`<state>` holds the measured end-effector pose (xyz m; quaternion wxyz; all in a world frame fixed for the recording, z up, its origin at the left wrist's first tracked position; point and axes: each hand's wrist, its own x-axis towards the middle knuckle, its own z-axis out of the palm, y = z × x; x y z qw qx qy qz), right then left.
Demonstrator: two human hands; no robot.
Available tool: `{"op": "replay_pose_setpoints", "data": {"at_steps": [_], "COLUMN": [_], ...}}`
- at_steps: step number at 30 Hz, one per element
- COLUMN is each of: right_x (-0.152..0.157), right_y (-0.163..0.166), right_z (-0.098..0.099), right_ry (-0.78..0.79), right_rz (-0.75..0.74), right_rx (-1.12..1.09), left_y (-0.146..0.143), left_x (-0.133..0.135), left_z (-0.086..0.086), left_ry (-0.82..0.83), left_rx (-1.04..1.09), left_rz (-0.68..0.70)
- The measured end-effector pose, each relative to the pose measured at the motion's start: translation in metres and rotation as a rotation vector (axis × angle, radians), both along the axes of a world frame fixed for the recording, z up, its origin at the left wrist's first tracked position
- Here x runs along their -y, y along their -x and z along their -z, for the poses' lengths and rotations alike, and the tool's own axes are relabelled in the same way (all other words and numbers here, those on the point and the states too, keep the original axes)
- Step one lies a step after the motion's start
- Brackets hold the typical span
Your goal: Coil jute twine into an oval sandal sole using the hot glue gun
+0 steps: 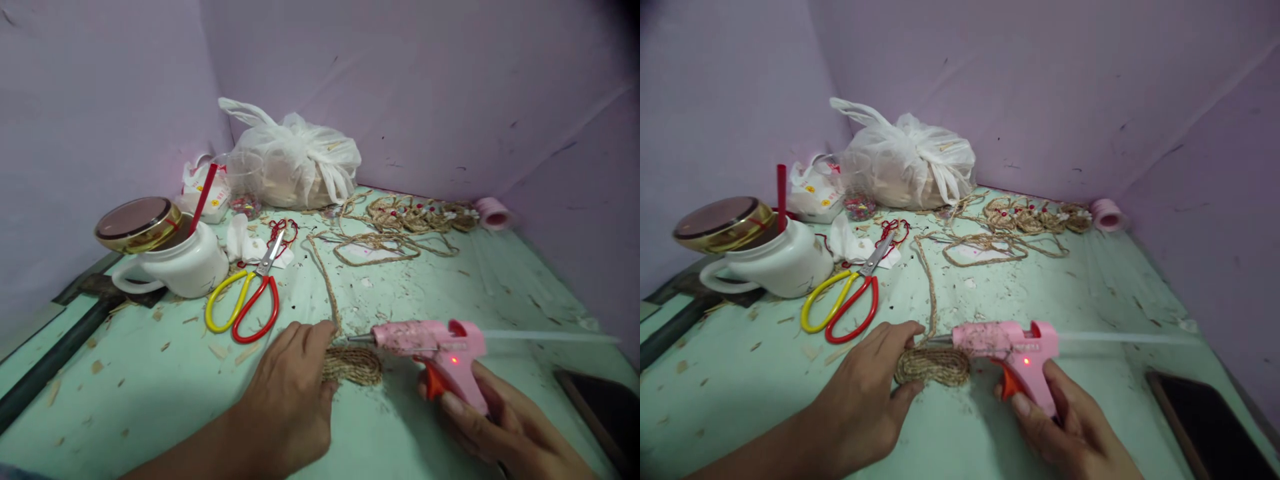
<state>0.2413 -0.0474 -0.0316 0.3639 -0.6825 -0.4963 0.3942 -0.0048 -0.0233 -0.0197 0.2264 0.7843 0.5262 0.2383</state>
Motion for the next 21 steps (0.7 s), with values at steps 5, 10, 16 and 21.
{"op": "replay_pose_setpoints", "data": {"at_steps": [5,10,16,21], "right_x": [-0.004,0.001,0.002,-0.001], "right_y": [0.004,0.018,0.023,0.019], "right_z": [-0.013,-0.019,-0.024,-0.022], "right_ry": [0.015,0.012,0.047,0.029], "right_rz": [0.078,0.015,0.000,-0.131], "right_rx": [-0.006,-0.138,-0.136,-0.081], "left_y": [-0.001,-0.002,-0.003,-0.003], "left_x": [0.003,0.003,0.003,0.004], "left_z": [0.004,0.009,0.012,0.013], "left_ry": [-0.111,-0.203,-0.259,-0.264], "left_rx": [-0.004,-0.008,-0.024,-0.039], "left_rz": [0.036,0.055,0.045,0.050]}}
